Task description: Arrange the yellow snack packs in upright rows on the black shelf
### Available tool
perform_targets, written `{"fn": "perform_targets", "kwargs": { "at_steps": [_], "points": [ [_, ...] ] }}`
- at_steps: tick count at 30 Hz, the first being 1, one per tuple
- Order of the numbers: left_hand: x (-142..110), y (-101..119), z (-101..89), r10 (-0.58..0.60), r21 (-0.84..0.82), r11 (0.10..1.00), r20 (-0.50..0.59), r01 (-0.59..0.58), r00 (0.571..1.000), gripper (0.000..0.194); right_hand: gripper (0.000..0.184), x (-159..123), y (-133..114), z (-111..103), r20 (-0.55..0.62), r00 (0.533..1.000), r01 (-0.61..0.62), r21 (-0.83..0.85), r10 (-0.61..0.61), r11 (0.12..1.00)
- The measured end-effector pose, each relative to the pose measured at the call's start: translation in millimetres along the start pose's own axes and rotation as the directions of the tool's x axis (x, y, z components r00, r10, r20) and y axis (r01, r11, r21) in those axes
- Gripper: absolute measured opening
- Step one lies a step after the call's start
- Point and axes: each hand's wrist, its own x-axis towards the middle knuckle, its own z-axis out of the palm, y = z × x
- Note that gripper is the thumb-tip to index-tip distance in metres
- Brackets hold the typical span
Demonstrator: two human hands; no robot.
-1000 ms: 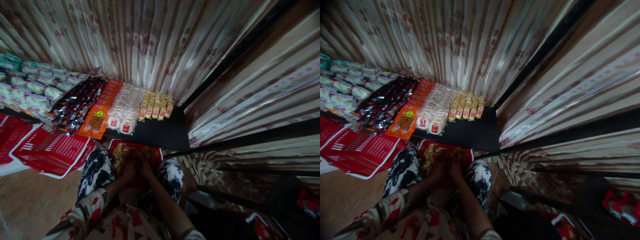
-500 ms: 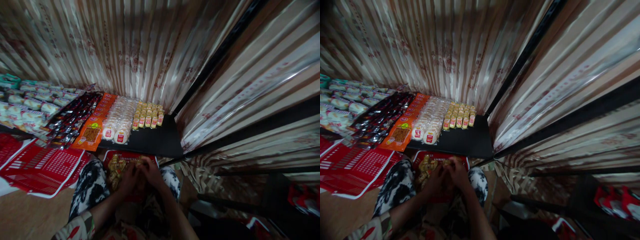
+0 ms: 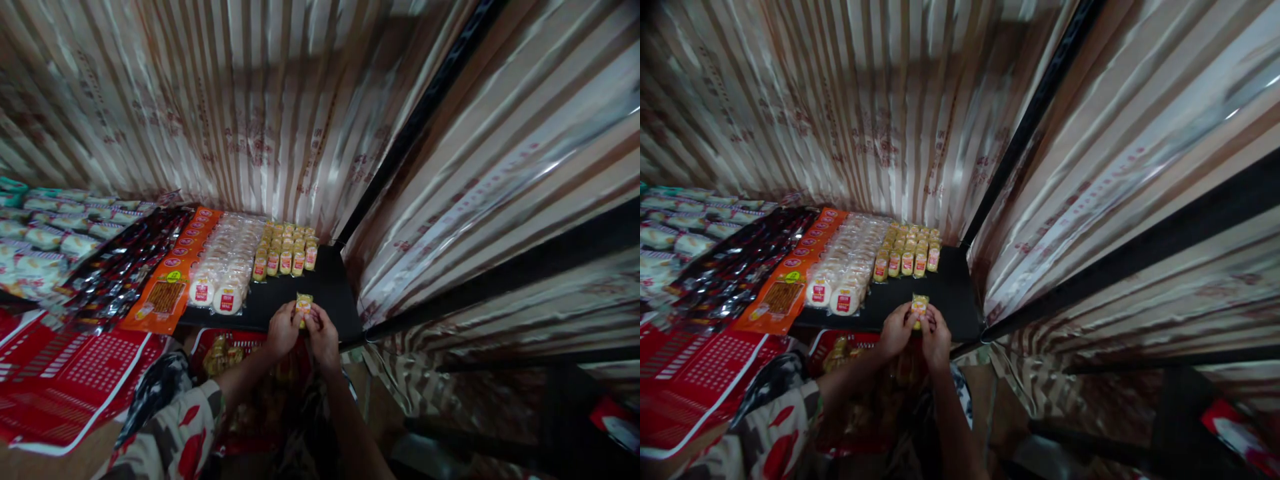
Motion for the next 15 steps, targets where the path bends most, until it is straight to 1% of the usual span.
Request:
{"fn": "perform_targets", "kwargs": {
  "at_steps": [2, 4, 8, 11, 15],
  "points": [
    [14, 8, 8.4, 0.000, 0.035, 0.999, 0.000, 0.000, 1.000, 0.037, 0.036, 16, 7, -4, -0.040, 0.999, 0.021, -0.012, -0.022, 1.000],
    [27, 13, 17.2, -0.008, 0.037, 0.999, -0.013, 0.008, 1.000, 0.041, 0.039, 34, 13, -6, -0.069, 0.997, 0.039, -0.040, -0.042, 0.998],
    [50, 20, 31.3, -0.024, 0.018, 1.000, -0.054, 0.025, 0.998, 0.044, 0.041, 65, 22, -5, -0.086, 0.994, 0.063, -0.120, -0.074, 0.991],
    [63, 23, 37.4, -0.028, -0.007, 1.000, -0.072, 0.028, 0.997, 0.043, 0.043, 85, 27, -1, -0.100, 0.991, 0.073, -0.155, -0.089, 0.985],
    [77, 23, 42.6, -0.034, -0.008, 0.999, -0.089, 0.033, 0.995, 0.047, 0.044, 107, 31, 4, -0.114, 0.988, 0.080, -0.177, -0.101, 0.981]
  ]
}}
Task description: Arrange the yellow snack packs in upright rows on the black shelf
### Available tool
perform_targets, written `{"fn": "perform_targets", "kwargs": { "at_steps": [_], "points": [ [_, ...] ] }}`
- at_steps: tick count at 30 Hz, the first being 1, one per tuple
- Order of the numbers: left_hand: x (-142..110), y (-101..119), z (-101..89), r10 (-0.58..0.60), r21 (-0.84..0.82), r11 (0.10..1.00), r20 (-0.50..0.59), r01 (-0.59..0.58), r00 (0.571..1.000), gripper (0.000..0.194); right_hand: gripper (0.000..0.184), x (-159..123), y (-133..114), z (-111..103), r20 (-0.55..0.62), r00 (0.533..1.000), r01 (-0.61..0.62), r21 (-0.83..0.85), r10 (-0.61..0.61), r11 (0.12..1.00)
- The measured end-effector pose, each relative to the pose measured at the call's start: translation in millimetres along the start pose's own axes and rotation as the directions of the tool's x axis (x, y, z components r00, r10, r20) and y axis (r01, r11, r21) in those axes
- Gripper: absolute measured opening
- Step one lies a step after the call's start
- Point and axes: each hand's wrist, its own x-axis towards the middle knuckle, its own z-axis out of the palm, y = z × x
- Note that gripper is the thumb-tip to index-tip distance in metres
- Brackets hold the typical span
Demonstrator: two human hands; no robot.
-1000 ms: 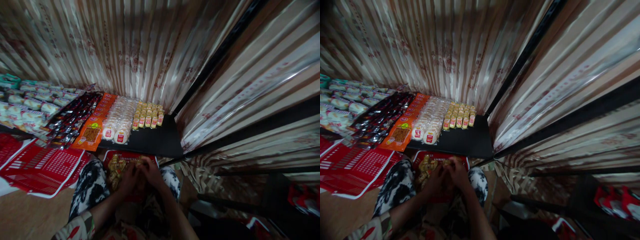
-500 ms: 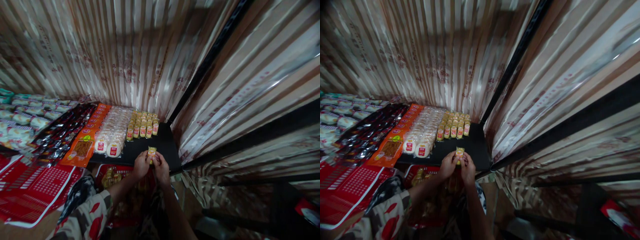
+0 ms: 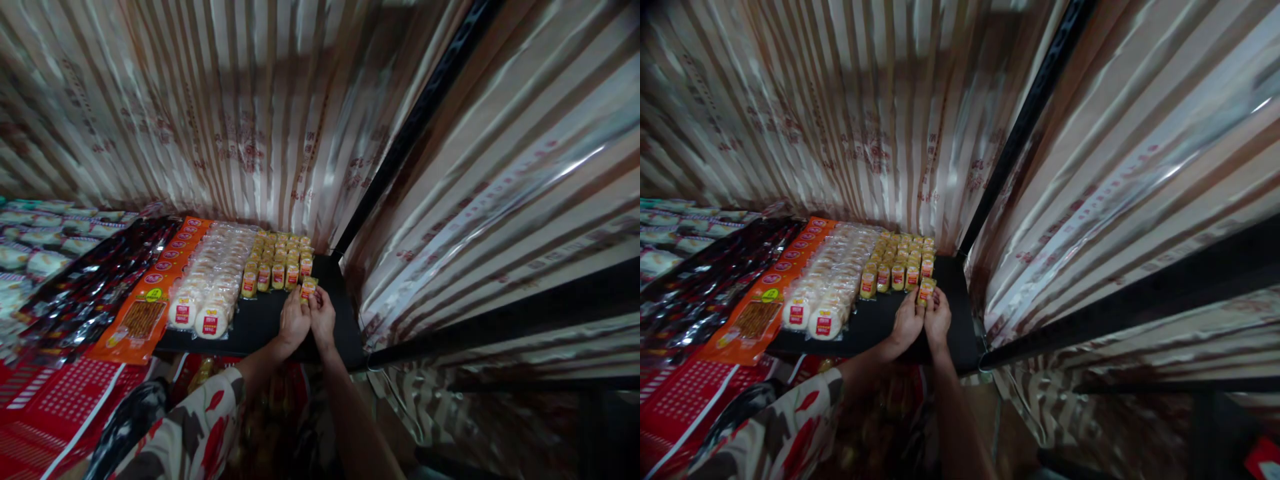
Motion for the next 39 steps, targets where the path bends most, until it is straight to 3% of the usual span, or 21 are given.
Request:
{"fn": "perform_targets", "kwargs": {
  "at_steps": [9, 21, 31, 39],
  "points": [
    [10, 4, -0.7, 0.019, 0.084, 0.996, 0.036, -0.022, 0.999, 0.048, 0.045, 34, 4, 9, -0.032, 0.999, 0.035, -0.107, -0.039, 0.994],
    [11, -8, -0.6, 0.140, 0.098, 0.984, 0.089, -0.149, 0.986, 0.049, 0.046, 36, -3, 13, -0.038, 0.994, 0.088, -0.240, -0.100, 0.967],
    [12, -15, -2.5, 0.167, 0.114, 0.977, 0.108, -0.179, 0.980, 0.050, 0.042, 28, 1, 17, -0.065, 0.989, 0.111, -0.276, -0.134, 0.955],
    [-23, -35, -19.7, 0.093, 0.130, 0.986, 0.064, -0.101, 0.994, 0.031, 0.039, -14, -15, 15, -0.117, 0.986, 0.094, -0.210, -0.120, 0.973]
  ]
}}
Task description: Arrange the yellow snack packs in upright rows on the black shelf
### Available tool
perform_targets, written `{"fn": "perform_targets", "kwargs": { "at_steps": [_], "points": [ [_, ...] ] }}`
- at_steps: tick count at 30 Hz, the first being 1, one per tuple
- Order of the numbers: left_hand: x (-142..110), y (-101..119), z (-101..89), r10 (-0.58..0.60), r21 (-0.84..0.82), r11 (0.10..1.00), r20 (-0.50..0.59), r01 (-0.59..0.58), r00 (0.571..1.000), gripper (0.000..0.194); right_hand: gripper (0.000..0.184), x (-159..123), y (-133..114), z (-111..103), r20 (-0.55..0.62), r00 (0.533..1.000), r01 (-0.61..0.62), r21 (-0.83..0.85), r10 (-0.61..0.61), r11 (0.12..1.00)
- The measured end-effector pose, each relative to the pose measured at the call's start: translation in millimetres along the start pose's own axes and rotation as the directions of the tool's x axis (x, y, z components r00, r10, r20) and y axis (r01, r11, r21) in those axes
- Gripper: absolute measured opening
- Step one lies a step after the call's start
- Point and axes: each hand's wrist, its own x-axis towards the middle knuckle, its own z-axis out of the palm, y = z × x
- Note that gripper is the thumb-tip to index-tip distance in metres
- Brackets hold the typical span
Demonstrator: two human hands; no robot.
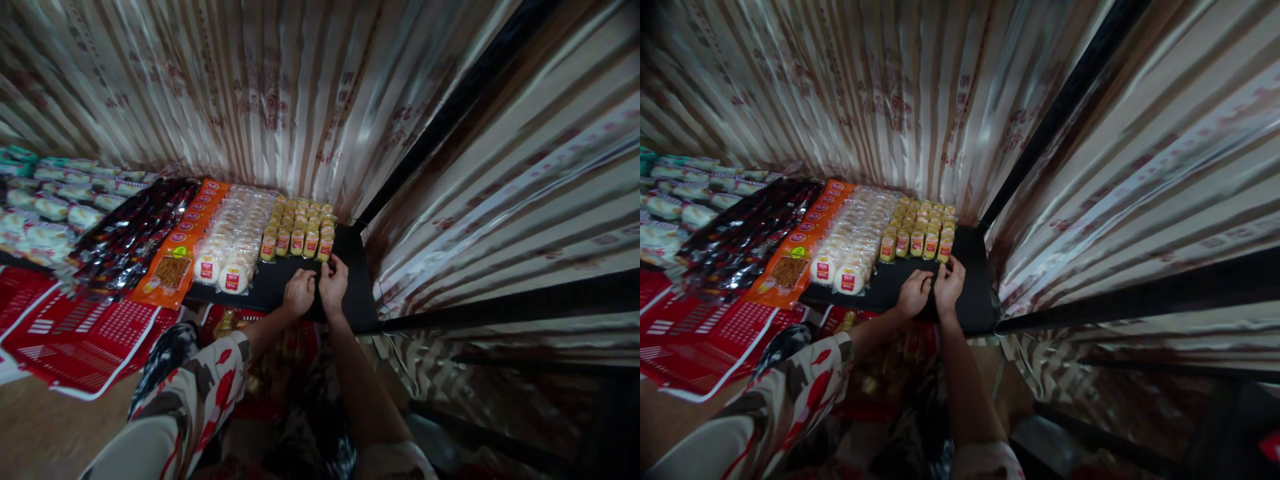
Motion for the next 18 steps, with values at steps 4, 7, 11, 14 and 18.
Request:
{"fn": "perform_targets", "kwargs": {
  "at_steps": [4, 7, 11, 14, 18],
  "points": [
    [-29, -12, -5.3, 0.008, -0.023, 1.000, -0.013, -0.009, 1.000, 0.025, 0.036, -40, -13, -4, 0.042, 0.999, -0.002, 0.028, 0.001, 1.000],
    [-52, -18, -12.5, 0.041, -0.053, 0.998, 0.015, -0.040, 0.999, 0.026, 0.035, -72, -20, -5, 0.089, 0.996, -0.018, 0.076, 0.011, 0.997],
    [-85, -30, -26.8, 0.026, -0.064, 0.998, 0.084, -0.020, 0.996, 0.027, 0.035, -111, -26, -8, 0.154, 0.987, 0.013, 0.131, -0.033, 0.991],
    [-110, -49, -37.4, -0.013, -0.088, 0.996, 0.141, 0.025, 0.990, 0.026, 0.034, -139, -28, -8, 0.279, 0.956, 0.063, 0.105, -0.090, 0.993],
    [-142, -84, -45.2, -0.184, -0.015, 0.982, 0.152, 0.189, 0.971, 0.031, 0.032, -178, -23, 2, 0.550, 0.831, 0.090, 0.014, -0.083, 0.996]
  ]
}}
